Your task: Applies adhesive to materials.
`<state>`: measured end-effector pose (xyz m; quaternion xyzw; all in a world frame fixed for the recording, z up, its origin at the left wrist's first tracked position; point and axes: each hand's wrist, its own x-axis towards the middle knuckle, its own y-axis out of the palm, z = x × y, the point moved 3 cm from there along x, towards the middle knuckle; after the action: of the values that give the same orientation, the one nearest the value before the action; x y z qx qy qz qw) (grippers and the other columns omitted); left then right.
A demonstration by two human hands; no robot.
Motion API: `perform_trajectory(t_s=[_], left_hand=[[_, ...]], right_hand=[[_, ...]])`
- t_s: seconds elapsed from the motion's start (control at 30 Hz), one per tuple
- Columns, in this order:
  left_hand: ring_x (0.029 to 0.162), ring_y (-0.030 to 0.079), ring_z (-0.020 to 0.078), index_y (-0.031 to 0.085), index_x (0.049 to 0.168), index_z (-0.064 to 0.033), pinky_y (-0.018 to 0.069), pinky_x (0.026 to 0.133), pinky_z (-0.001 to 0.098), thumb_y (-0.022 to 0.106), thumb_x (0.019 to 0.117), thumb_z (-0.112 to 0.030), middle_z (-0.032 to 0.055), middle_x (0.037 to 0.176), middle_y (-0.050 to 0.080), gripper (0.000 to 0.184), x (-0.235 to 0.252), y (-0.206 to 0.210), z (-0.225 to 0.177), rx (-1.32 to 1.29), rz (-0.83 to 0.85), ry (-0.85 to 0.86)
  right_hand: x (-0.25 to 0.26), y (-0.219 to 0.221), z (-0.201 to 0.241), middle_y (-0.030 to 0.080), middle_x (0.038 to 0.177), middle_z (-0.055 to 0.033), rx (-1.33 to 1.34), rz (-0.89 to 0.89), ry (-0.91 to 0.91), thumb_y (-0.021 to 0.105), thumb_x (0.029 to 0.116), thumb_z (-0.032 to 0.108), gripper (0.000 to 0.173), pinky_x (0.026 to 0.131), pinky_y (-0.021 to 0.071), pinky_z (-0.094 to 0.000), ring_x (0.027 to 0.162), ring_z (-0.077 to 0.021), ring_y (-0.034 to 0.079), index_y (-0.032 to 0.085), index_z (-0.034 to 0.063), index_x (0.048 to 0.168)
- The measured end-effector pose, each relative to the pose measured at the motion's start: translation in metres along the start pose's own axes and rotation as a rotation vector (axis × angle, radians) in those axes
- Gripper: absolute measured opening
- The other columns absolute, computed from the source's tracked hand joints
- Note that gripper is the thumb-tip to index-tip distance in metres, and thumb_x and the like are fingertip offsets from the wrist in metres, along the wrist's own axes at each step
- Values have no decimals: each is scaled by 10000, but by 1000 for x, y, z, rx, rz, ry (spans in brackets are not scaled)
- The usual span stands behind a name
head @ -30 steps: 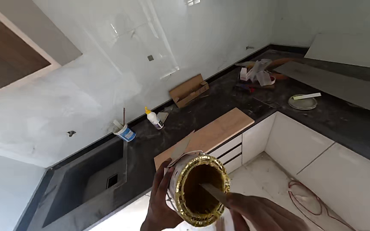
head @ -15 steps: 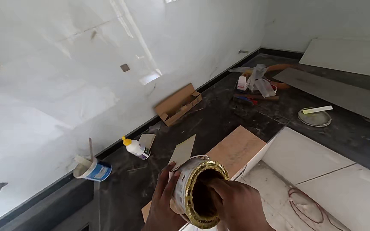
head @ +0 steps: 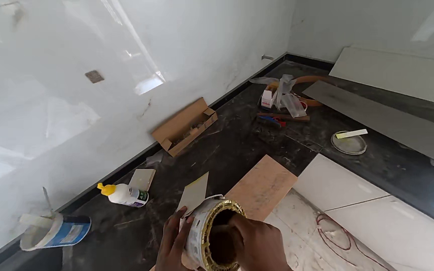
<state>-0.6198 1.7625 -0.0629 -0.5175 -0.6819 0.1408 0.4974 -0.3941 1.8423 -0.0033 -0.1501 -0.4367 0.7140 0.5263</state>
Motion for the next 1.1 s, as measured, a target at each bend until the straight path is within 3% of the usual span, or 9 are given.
perform_trajectory(t_s=[0.07,0.1,0.23,0.37,0.5,0.63,0.77,0.93,1.1], left_hand=[[1445,406,264,409,1527,-311,405,1168,461,818,635,-676,93,1577,392,1047,4,6,0,-11,-19,-16],[1444,407,265,410,1527,-315,407,1167,462,815,639,-679,90,1576,393,1042,6,10,0,-8,-20,-23],[1454,398,276,365,1542,-360,342,1184,559,802,629,-705,84,1599,375,1069,16,28,-3,58,52,-21],[1446,412,300,356,1547,-355,334,1174,615,792,632,-708,102,1595,381,1073,26,49,-6,98,84,1],[1423,440,309,376,1540,-345,346,1164,607,772,641,-729,117,1573,415,1055,40,62,-8,116,67,-25],[1417,442,315,399,1527,-324,357,1160,584,753,643,-766,141,1563,419,1049,49,73,-4,102,49,-86],[1391,463,314,438,1515,-280,441,1113,497,765,601,-797,177,1534,439,1100,59,83,1,51,10,-134],[1431,433,254,432,1530,-241,450,1143,396,829,565,-755,167,1566,396,1164,63,87,4,-46,-40,-197],[1436,425,251,445,1523,-219,437,1155,401,838,563,-752,164,1568,392,1166,62,86,10,-59,-72,-218]], right_hand=[[1,6,-11,590,565,28,-57,-146,-67,631,872,209,104,375,454,-345,464,-149,607,688,186,788],[3,8,-15,588,562,17,-52,-98,-57,639,859,207,90,376,457,-361,467,-164,613,681,181,784],[24,2,-31,735,818,-93,159,485,236,652,915,242,164,649,548,-558,782,-319,730,735,135,1006],[32,9,-74,745,881,-13,447,525,473,734,884,293,194,757,577,-495,821,-202,718,739,144,1008],[20,6,-113,748,790,-1,770,290,696,825,825,223,188,608,589,-349,662,-134,704,734,118,952],[16,-3,-142,718,732,-40,974,104,859,820,816,117,132,396,334,-224,474,-72,522,733,62,899],[17,-7,-154,694,733,-41,1099,52,915,796,838,76,96,385,280,-190,442,-36,425,722,46,892],[19,-5,-159,666,699,-55,1177,10,963,776,849,53,85,380,267,-185,428,-35,394,712,26,898],[19,-3,-160,692,783,-77,1206,-3,1038,729,879,25,253,387,294,-187,433,-38,387,708,7,1131]])
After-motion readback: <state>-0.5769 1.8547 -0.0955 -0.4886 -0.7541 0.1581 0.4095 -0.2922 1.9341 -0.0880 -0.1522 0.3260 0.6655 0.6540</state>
